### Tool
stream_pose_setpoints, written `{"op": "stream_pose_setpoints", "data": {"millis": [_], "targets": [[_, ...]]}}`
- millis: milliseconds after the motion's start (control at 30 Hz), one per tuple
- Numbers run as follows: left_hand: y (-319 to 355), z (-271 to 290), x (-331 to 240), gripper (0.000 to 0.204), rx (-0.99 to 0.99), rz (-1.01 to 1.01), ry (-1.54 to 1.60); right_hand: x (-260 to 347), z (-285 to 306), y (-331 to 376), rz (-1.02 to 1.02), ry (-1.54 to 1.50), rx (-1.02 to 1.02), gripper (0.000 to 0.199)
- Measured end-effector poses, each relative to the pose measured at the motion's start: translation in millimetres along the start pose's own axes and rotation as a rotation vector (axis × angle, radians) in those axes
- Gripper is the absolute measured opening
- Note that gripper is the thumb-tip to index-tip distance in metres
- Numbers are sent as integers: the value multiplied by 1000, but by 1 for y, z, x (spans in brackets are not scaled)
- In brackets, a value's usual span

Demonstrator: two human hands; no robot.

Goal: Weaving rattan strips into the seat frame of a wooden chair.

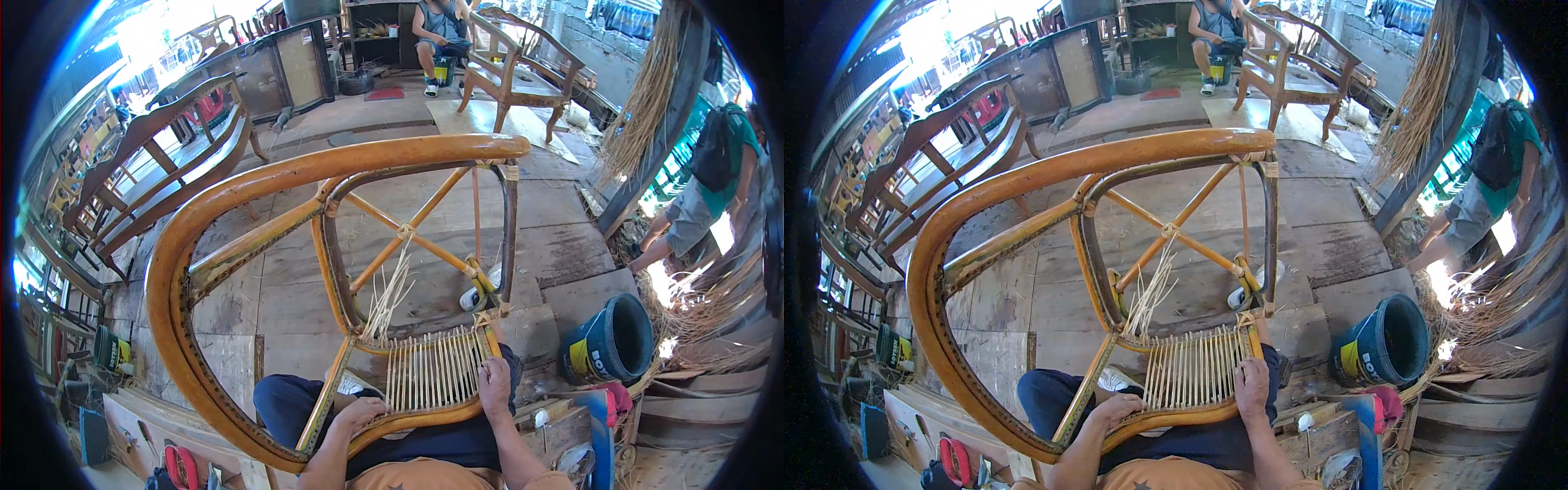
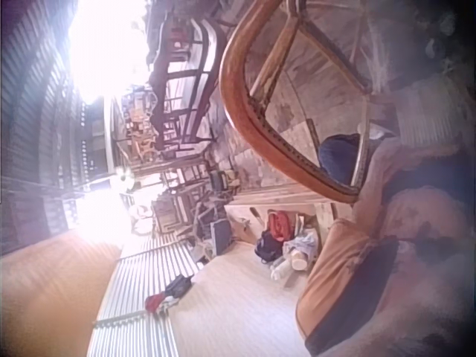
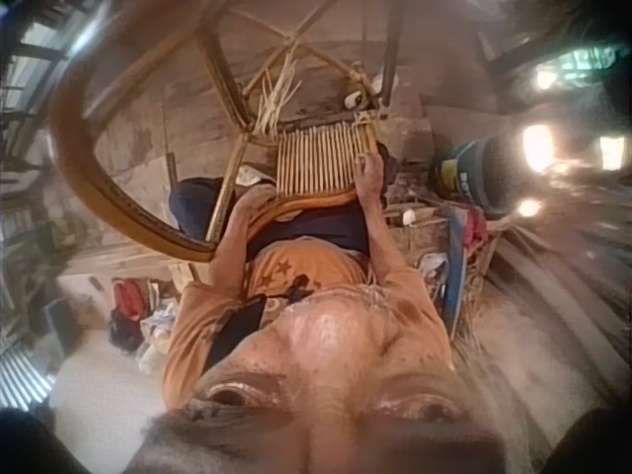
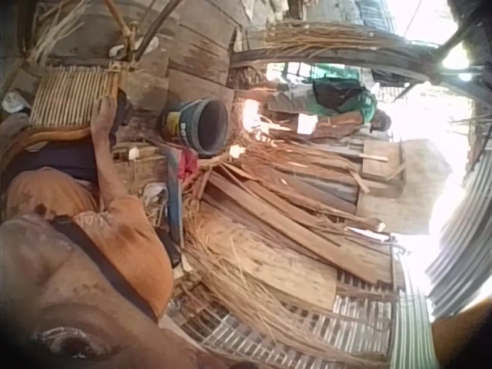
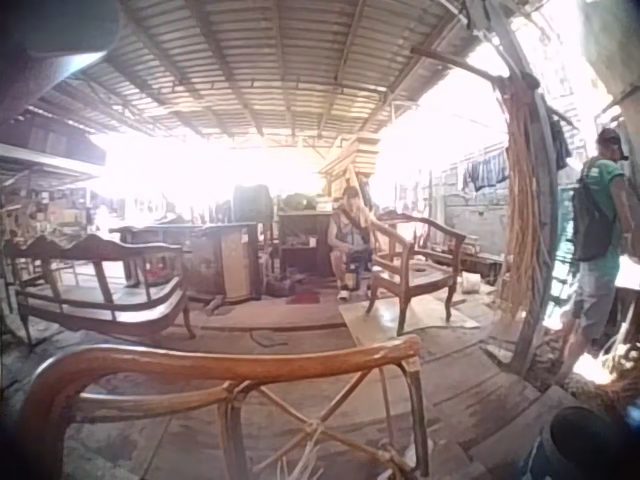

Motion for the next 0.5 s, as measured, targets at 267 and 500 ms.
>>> {"op": "stream_pose_setpoints", "data": {"millis": [267, 500], "targets": [[8, -5, -9, 12, -42, -34, -27, 0, 2, -1, -66, 57, 43, 12], [6, -3, -6, 14, -44, -37, -26, -2, -1, 0, -30, 59, 50, 11]]}}
Point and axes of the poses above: each hand's wrist, its own y-axis away from the middle knuckle, its own z-axis out of the back of the hand, x = y × z, the point moved 1 cm from there along -y, towards the middle knuckle, and after that the axes turned 15 degrees about -x, right-handed, at the moved point
